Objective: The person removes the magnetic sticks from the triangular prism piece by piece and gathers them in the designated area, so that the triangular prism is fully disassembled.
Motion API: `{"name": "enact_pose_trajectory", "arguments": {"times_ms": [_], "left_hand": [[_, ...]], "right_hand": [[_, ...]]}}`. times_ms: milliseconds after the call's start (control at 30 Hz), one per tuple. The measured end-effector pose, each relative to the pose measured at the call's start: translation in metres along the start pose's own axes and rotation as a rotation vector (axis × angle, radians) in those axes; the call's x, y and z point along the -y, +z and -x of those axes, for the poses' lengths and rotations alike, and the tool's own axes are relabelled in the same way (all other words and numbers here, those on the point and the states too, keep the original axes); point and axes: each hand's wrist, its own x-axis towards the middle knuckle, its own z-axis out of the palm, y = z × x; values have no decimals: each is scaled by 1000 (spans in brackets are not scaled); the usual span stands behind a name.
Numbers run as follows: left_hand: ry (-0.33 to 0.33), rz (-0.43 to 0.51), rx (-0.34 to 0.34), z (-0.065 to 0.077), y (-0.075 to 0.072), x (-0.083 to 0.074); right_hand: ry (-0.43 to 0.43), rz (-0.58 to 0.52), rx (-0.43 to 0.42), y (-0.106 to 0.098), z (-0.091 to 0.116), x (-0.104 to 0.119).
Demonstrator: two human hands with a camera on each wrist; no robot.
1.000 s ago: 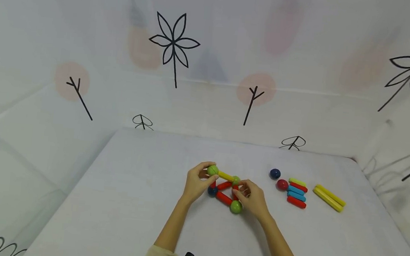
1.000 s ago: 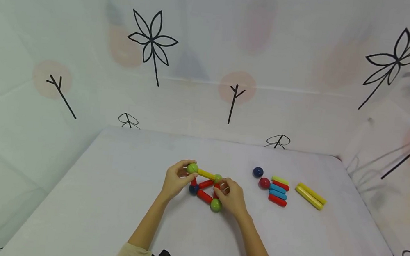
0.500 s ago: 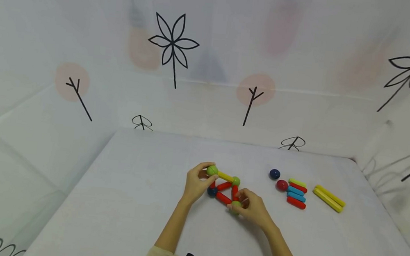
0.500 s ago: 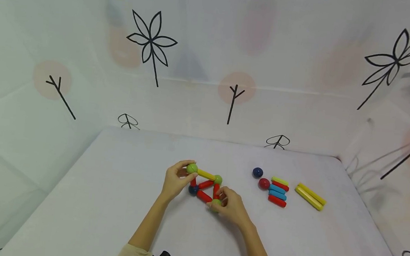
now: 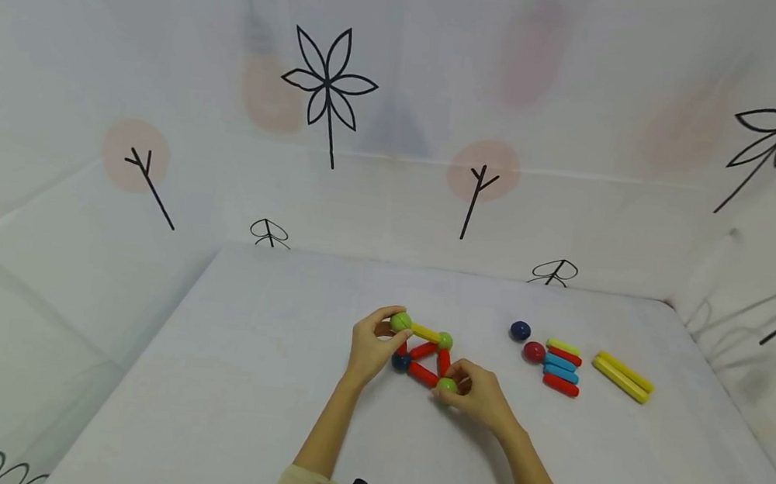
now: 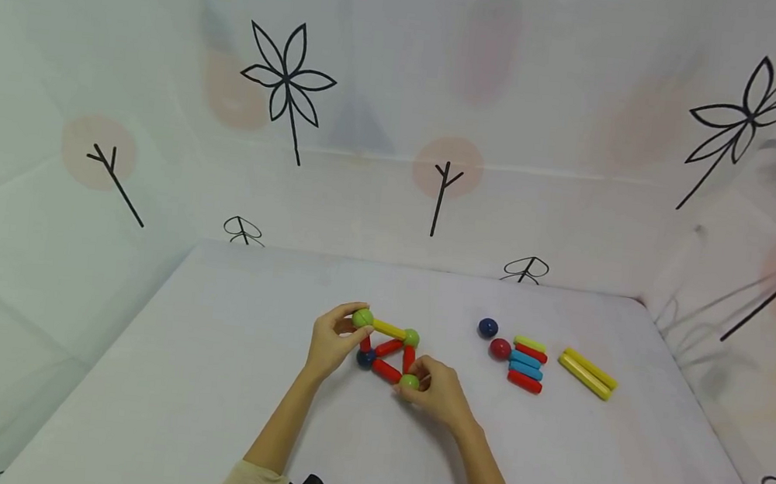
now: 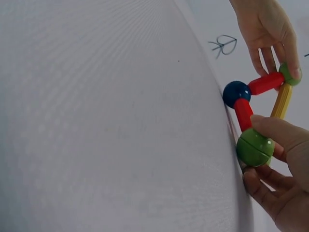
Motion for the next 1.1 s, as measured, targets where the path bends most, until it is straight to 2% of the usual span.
{"name": "enact_pose_trajectory", "arguments": {"times_ms": [267,467,700,1100], "left_hand": [[2,0,-23,1,2,1],[-4,-5,-28,2,2,2],[-14,13,-13,3,1,2],[-4,9,-11,4,3,3]], "right_hand": [[-22,14,-67,2,0,-3],[-8,13,-96,2,2,-5],[-26,8,-98,1,4,-5],[-2,44,-111,2,4,-6]]}}
